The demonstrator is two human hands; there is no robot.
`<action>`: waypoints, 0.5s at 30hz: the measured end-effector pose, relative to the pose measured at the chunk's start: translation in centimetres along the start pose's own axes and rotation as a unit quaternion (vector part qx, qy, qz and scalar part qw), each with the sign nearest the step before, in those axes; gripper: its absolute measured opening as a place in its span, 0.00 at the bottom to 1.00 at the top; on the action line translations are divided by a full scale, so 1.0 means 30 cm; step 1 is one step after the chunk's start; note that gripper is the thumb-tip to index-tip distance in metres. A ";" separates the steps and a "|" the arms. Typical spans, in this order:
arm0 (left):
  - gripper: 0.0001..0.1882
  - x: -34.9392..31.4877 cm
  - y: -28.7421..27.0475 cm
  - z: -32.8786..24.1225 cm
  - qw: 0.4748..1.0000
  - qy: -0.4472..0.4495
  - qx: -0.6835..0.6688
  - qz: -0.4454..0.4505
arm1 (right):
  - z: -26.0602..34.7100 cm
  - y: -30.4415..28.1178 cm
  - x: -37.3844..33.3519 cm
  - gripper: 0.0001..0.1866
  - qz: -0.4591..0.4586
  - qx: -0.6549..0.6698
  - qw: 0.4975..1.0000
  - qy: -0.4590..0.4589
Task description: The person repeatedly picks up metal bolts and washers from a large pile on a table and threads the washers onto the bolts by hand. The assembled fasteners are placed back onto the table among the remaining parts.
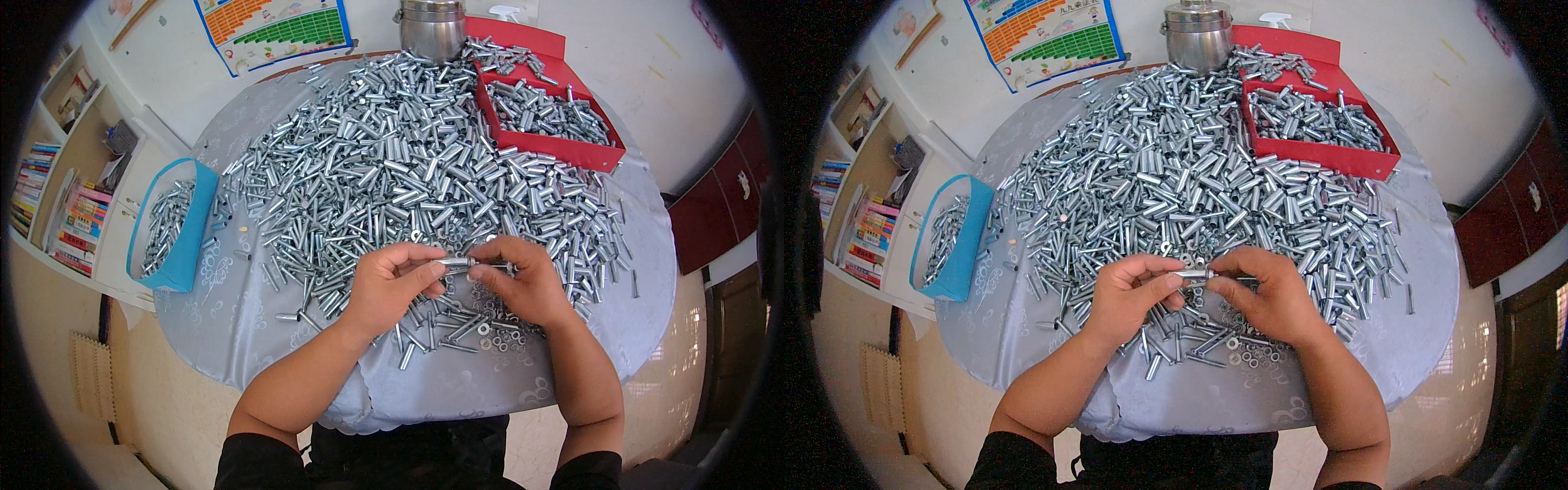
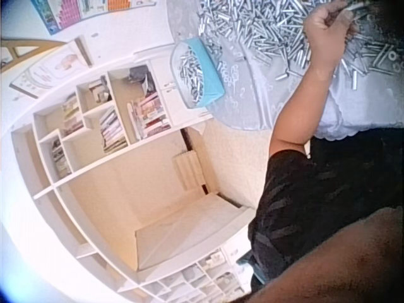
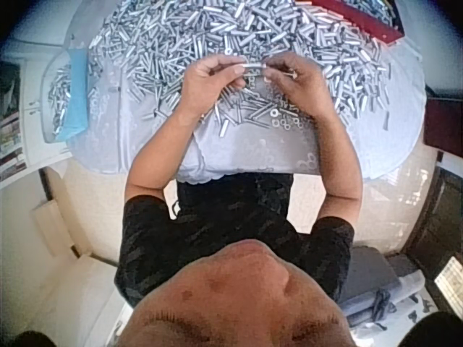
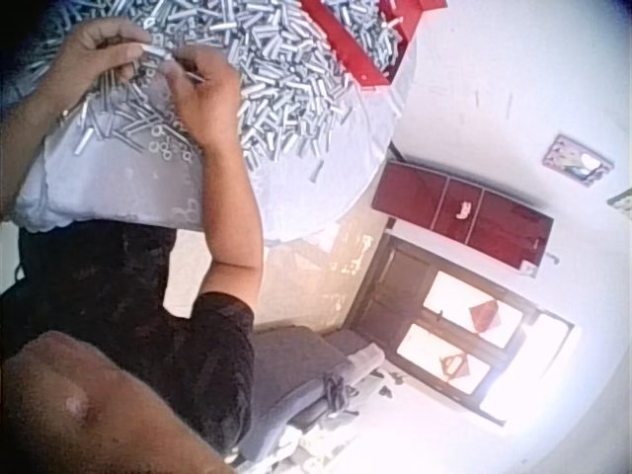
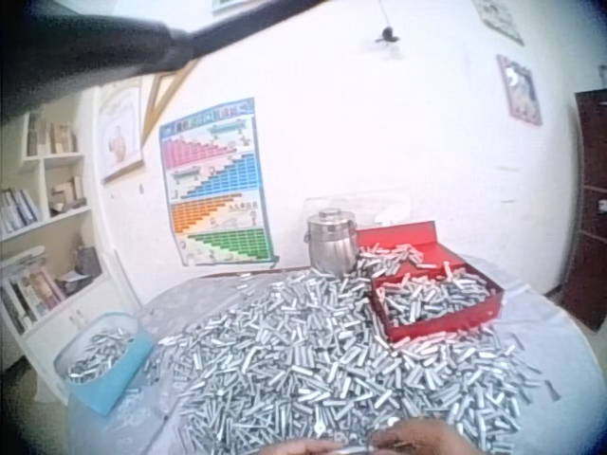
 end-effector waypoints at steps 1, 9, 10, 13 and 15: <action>0.10 -0.002 -0.001 0.001 1.000 -0.003 0.006 -0.001 | -0.010 -0.012 -0.002 0.09 0.021 -0.032 0.998 0.041; 0.10 -0.003 -0.001 -0.002 1.000 -0.008 0.012 0.001 | -0.007 0.003 -0.008 0.10 0.017 0.013 1.000 0.014; 0.10 -0.005 0.000 -0.004 1.000 -0.004 0.023 0.005 | -0.011 0.003 -0.009 0.10 0.022 0.022 0.999 0.028; 0.10 -0.009 0.003 -0.005 0.999 0.004 0.031 0.008 | -0.027 0.000 -0.010 0.10 0.040 0.046 0.996 0.060; 0.11 -0.010 0.005 -0.005 0.999 0.004 0.032 0.011 | -0.031 0.002 -0.010 0.10 0.040 0.080 0.993 0.071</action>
Point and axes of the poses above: each hand's wrist, its own x-axis towards the middle knuckle, its own y-axis out of the palm, z = x × y, the point moved 4 cm from there along x, towards the middle knuckle, and after that the axes turned 9 degrees about y, right-handed, at the moved point
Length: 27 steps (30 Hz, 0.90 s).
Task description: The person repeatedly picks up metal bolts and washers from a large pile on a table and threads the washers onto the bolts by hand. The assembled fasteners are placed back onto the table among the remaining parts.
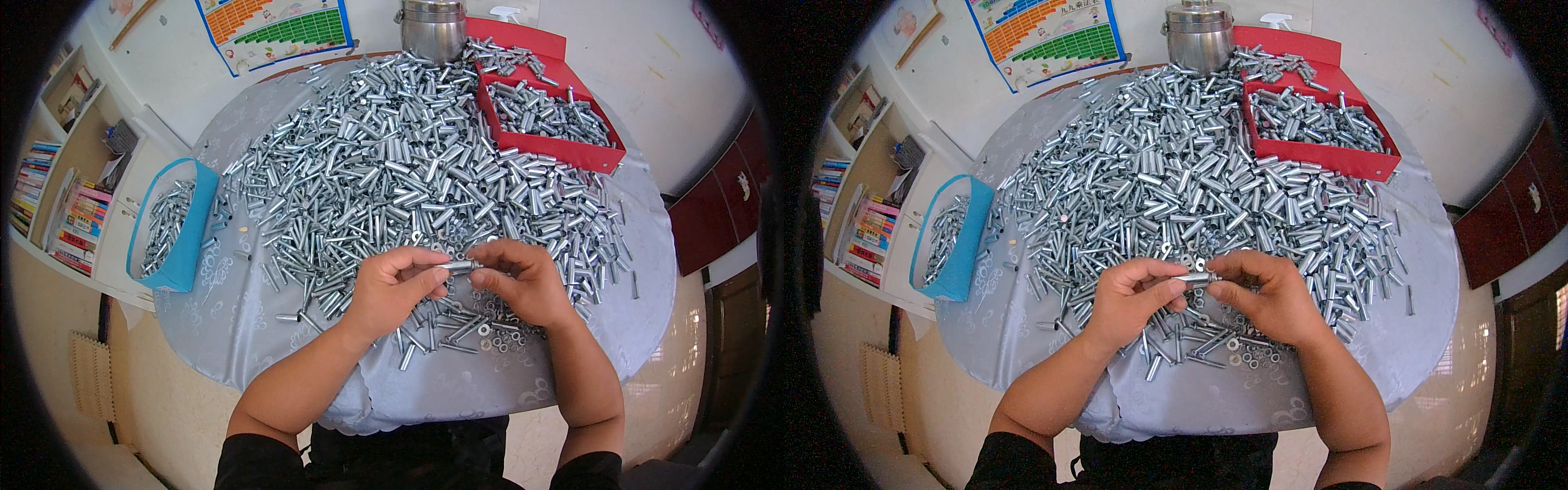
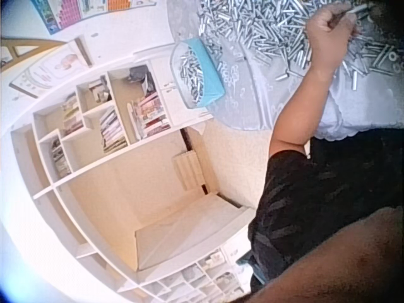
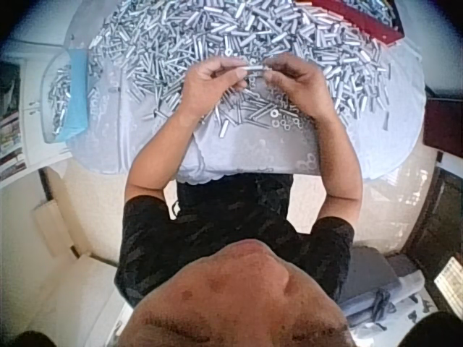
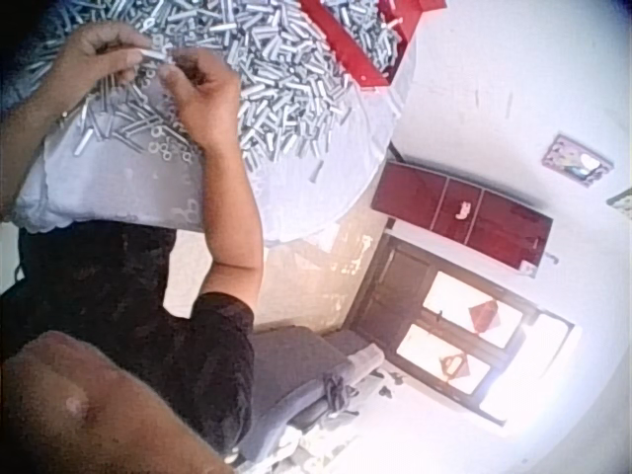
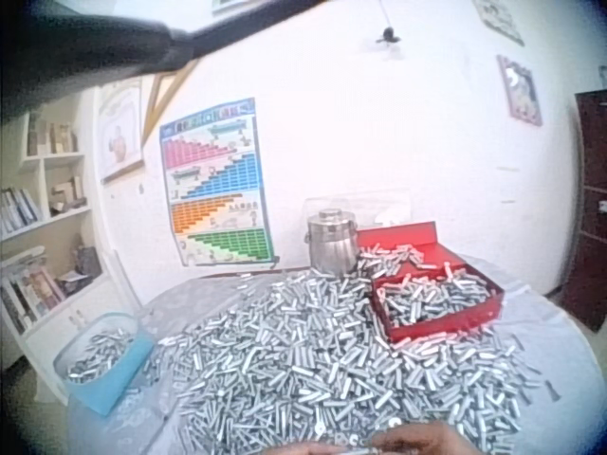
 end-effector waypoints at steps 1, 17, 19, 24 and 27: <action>0.11 0.000 0.000 0.000 1.000 -0.001 0.002 0.003 | 0.001 0.004 0.000 0.10 -0.004 0.027 1.000 0.000; 0.11 0.015 -0.046 -0.033 0.982 0.103 0.031 -0.156 | 0.009 -0.123 0.034 0.20 -0.122 0.416 0.894 -0.112; 0.11 0.016 -0.047 -0.031 0.982 0.100 0.037 -0.159 | -0.008 -0.120 0.039 0.17 -0.108 0.394 0.908 -0.095; 0.10 0.019 -0.061 -0.023 0.979 0.092 0.054 -0.176 | -0.026 -0.131 0.037 0.14 -0.135 0.370 0.916 -0.076; 0.07 0.022 -0.067 -0.021 0.964 0.136 0.171 -0.153 | -0.033 -0.128 0.039 0.13 -0.121 0.348 0.927 -0.073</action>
Point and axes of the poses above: each hand's wrist, its own x-axis towards the middle knuckle, its own y-axis out of the palm, z = x × y, the point moved 4 cm from there along x, towards the middle knuckle, and after that the axes turned 9 degrees about y, right-handed, at the moved point
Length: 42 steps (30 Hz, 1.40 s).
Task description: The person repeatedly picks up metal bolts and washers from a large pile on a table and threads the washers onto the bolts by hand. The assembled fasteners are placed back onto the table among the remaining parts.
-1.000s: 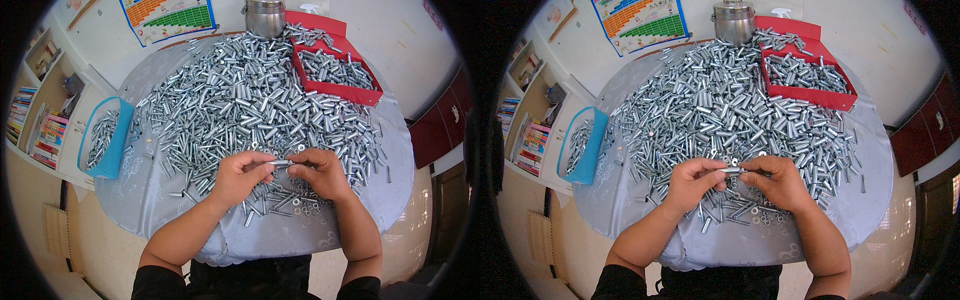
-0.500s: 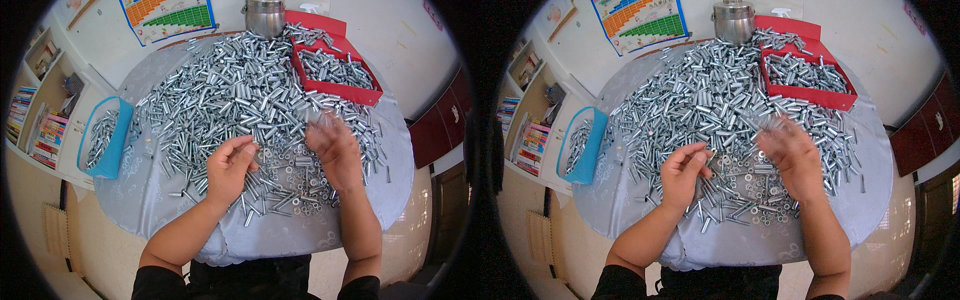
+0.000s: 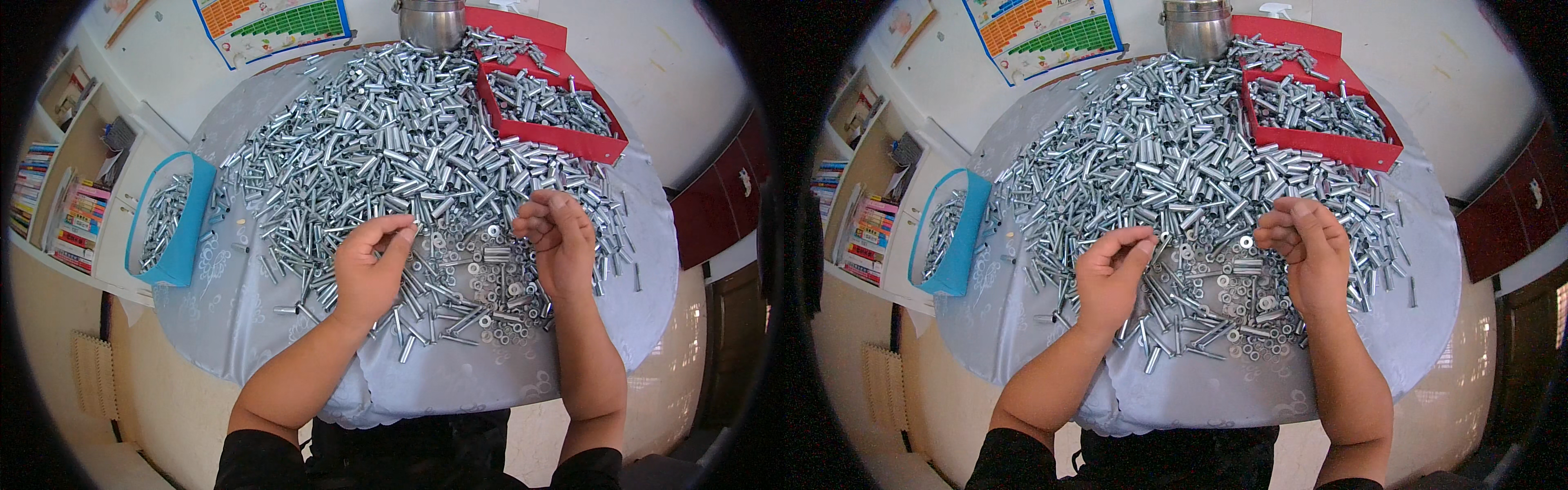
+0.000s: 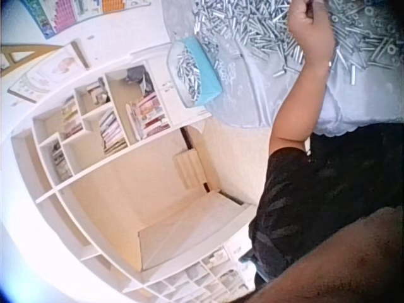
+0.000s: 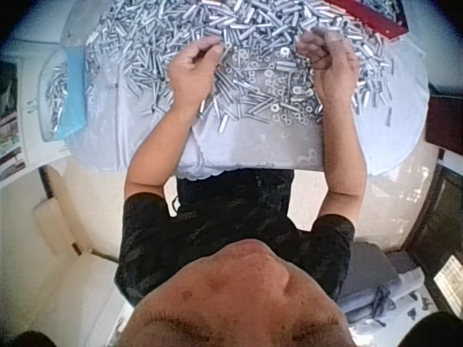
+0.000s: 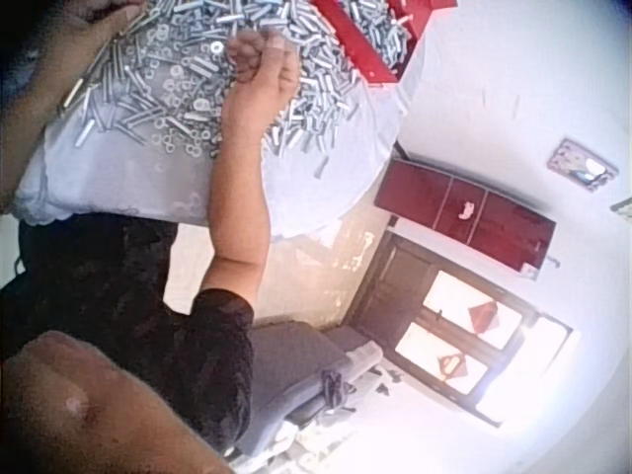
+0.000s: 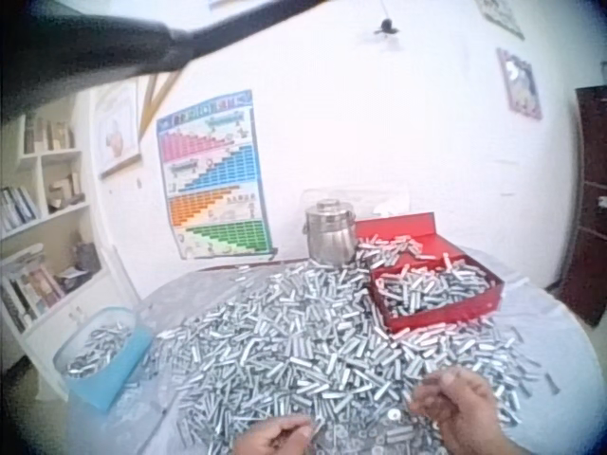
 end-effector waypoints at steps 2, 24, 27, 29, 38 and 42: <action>0.06 0.006 0.003 -0.019 0.990 0.078 0.105 0.048 | -0.004 0.004 -0.002 0.13 0.003 -0.026 1.000 0.003; 0.08 -0.026 0.060 -0.051 0.903 0.182 0.304 0.245 | 0.018 0.079 -0.050 0.08 0.091 -0.679 0.715 -0.140; 0.08 -0.022 0.063 -0.057 0.908 0.198 0.304 0.210 | 0.004 0.074 -0.051 0.10 0.104 -0.695 0.701 -0.124; 0.07 -0.013 0.058 -0.079 0.914 0.218 0.296 0.174 | 0.005 0.077 -0.052 0.11 0.109 -0.698 0.698 -0.119; 0.08 -0.030 0.033 -0.010 0.995 0.007 0.049 0.088 | 0.025 0.113 -0.050 0.14 0.093 -0.565 0.808 -0.141; 0.08 -0.028 0.040 0.004 0.992 -0.035 -0.007 0.121 | -0.027 0.066 -0.043 0.12 0.022 -0.325 0.945 0.011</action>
Point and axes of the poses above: each hand's wrist, its own x-axis towards the middle knuckle, its own y-axis out of the palm, z = x × y, the point moved 4 cm from there along x, towards the middle knuckle, and after that the axes turned 9 degrees about y, right-handed, at the moved point
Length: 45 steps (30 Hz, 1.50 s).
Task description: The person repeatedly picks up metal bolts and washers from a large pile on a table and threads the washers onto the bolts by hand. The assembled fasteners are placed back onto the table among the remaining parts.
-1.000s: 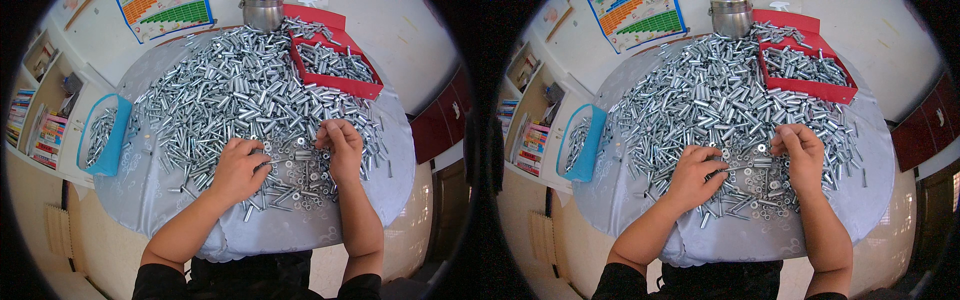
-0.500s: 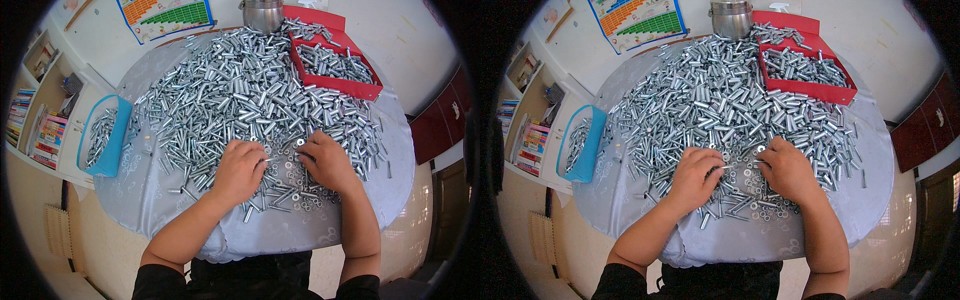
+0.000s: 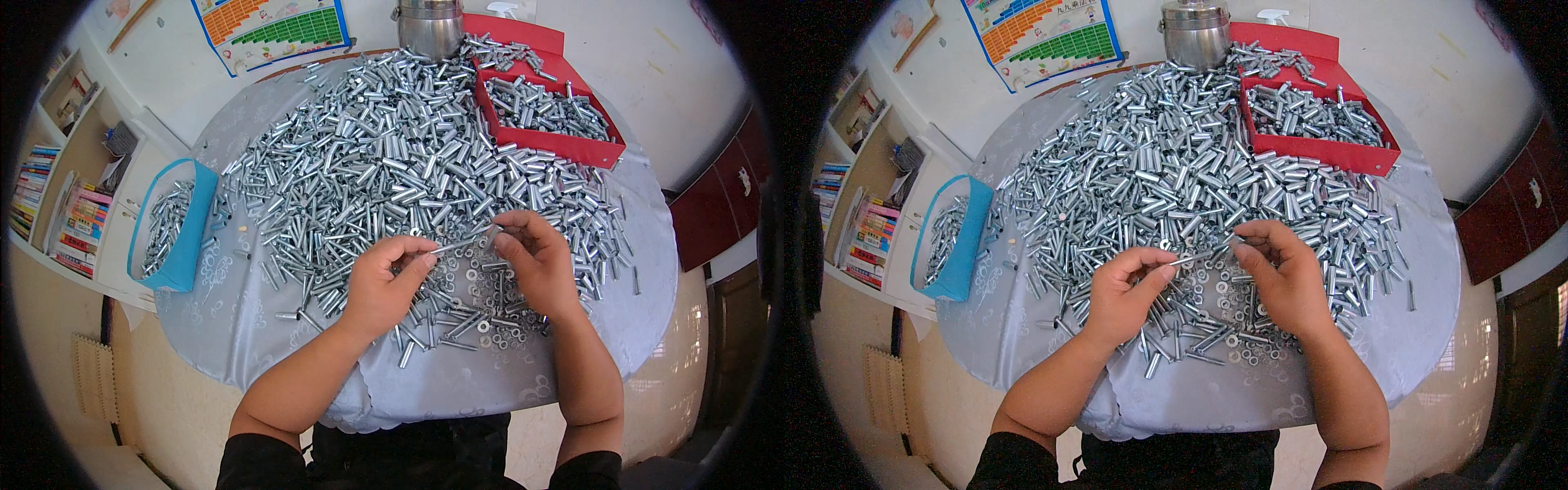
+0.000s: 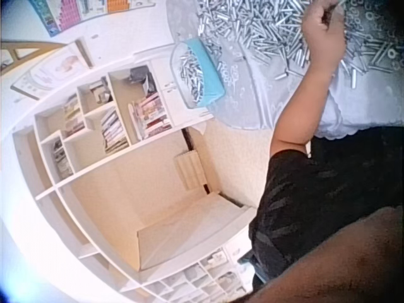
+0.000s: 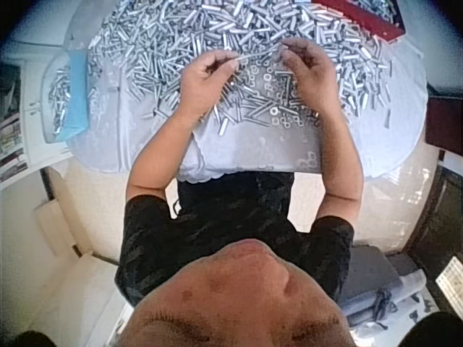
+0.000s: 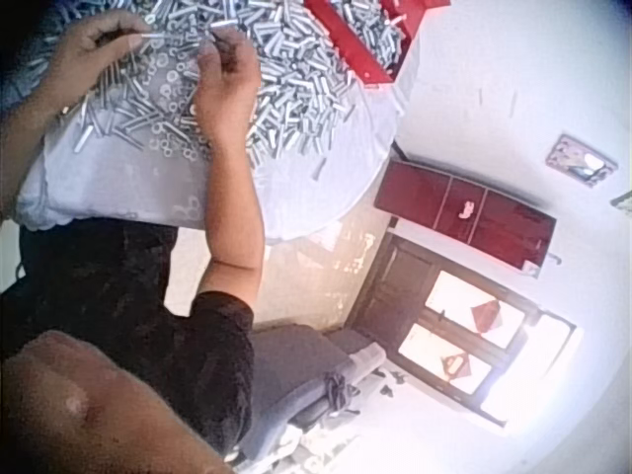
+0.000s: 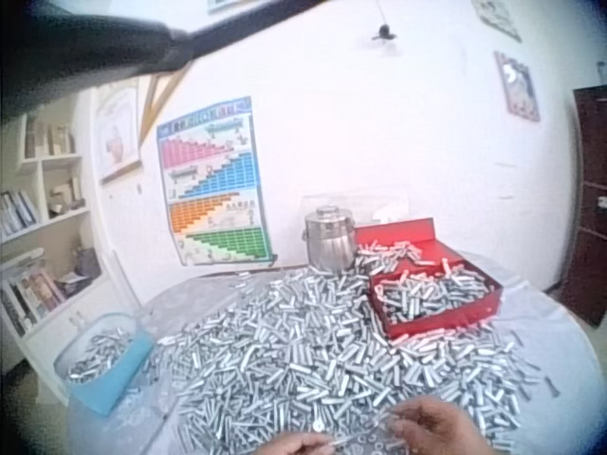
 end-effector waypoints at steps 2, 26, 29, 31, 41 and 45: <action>0.09 0.001 0.005 0.004 0.999 -0.011 -0.038 0.002 | -0.013 0.004 0.008 0.11 0.006 0.069 0.997 0.025; 0.09 0.001 0.004 -0.026 0.994 -0.078 -0.070 -0.021 | -0.019 0.008 0.015 0.09 0.048 0.096 0.993 0.052; 0.09 0.008 -0.003 -0.005 0.989 -0.094 -0.112 -0.022 | -0.024 0.004 0.016 0.08 0.040 0.073 0.995 0.051; 0.10 0.008 -0.002 0.006 0.988 -0.090 -0.125 -0.021 | -0.025 0.007 0.015 0.08 0.043 0.071 0.995 0.052; 0.10 -0.003 -0.006 -0.019 0.999 -0.038 -0.034 -0.011 | -0.013 0.010 0.012 0.10 0.053 0.062 0.995 0.054; 0.10 0.004 0.001 -0.027 0.996 -0.071 -0.055 0.002 | -0.019 0.004 0.012 0.10 0.069 0.051 0.996 0.038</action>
Point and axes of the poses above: each hand's wrist, its own x-axis towards the middle knuckle, its own y-axis out of the palm, z = x × y, the point moved 4 cm from there along x, towards the middle knuckle, and after that the axes turned 9 degrees about y, right-handed, at the moved point
